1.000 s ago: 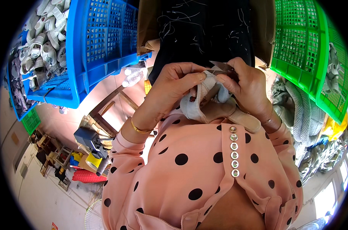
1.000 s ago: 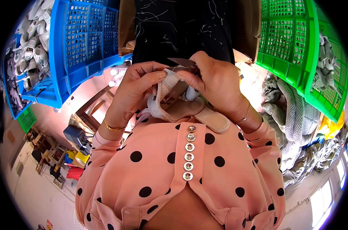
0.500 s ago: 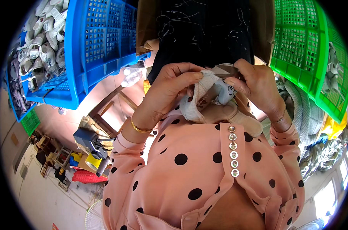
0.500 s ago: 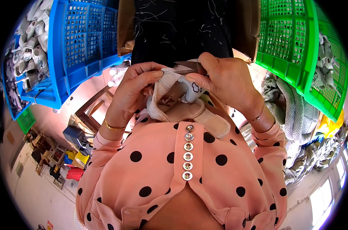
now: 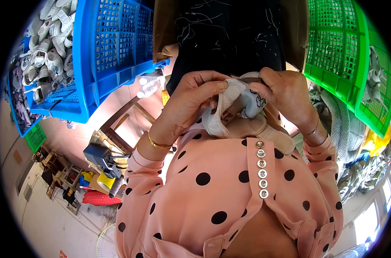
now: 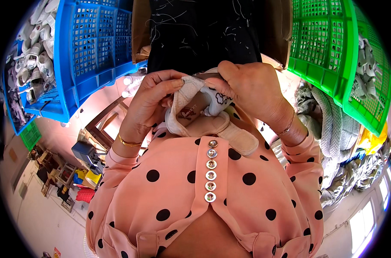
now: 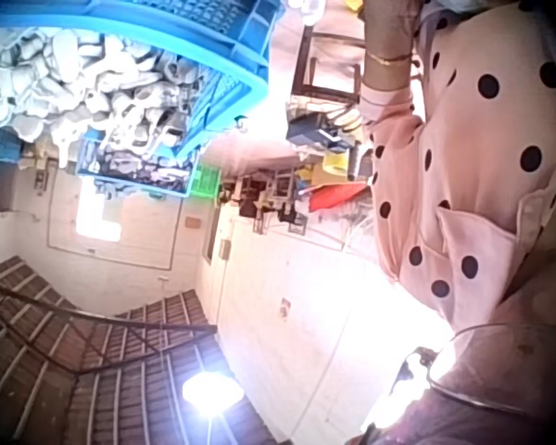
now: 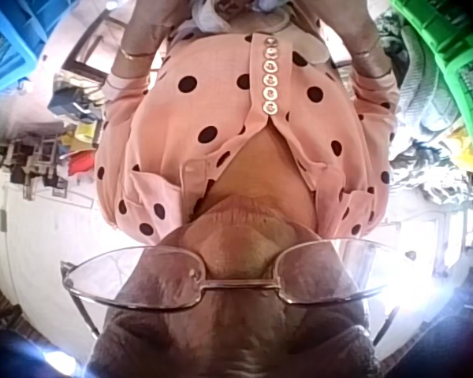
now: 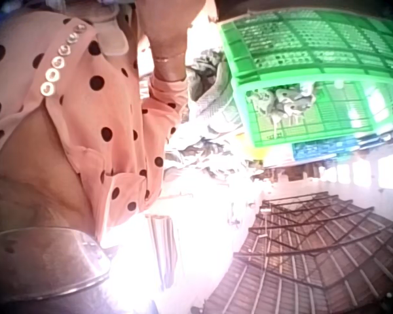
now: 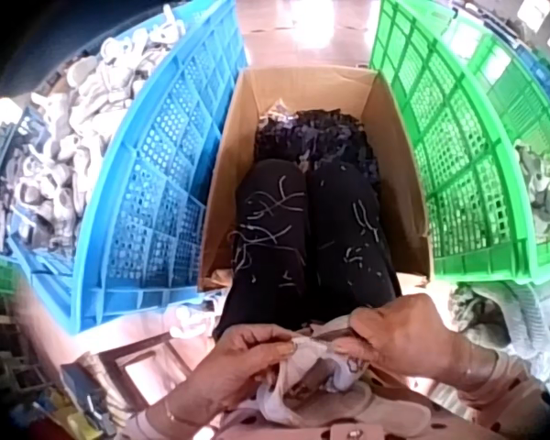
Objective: The person uses scissors to trim loose threads and excess fabric from the edges of white baby slippers. They handle the slippers one at a time, picking them from a blue crate, performing the trimming, and placing the finished items into a green crate.
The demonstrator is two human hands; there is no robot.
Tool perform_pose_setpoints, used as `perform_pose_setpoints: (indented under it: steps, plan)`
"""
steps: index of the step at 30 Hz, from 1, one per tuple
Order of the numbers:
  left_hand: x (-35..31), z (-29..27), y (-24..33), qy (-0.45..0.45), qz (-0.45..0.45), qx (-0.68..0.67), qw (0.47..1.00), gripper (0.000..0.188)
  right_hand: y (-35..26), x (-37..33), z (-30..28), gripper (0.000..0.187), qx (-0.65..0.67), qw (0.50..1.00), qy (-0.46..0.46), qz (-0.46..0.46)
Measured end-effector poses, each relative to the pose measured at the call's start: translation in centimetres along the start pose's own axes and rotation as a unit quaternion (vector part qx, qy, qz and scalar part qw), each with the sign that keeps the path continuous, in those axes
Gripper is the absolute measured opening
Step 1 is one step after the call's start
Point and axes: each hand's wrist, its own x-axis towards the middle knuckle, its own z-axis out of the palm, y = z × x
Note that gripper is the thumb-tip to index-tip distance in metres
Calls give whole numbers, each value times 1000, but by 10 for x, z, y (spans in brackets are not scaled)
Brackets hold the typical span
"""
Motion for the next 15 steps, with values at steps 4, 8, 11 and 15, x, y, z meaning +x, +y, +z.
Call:
perform_pose_setpoints:
  steps: [4, 8, 11, 15]
  plan:
    - [1, -1, -1, 4, 2, 1, 1000, 22, 0, 0, -5, 37, -36, 999, 10, -12]
    - [0, -3, -1, -3, 0, 1, 1000, 26, -5, 5, -12, 38, -82, 995, 2, -49]
    - [-1, -1, 0, 3, 0, 2, 1000, 27, -7, 7, -13, 38, -110, 992, -4, -61]
    - [-1, -1, 0, 6, -2, 0, 1000, 27, -8, 7, -15, 38, -146, 987, -19, -70]
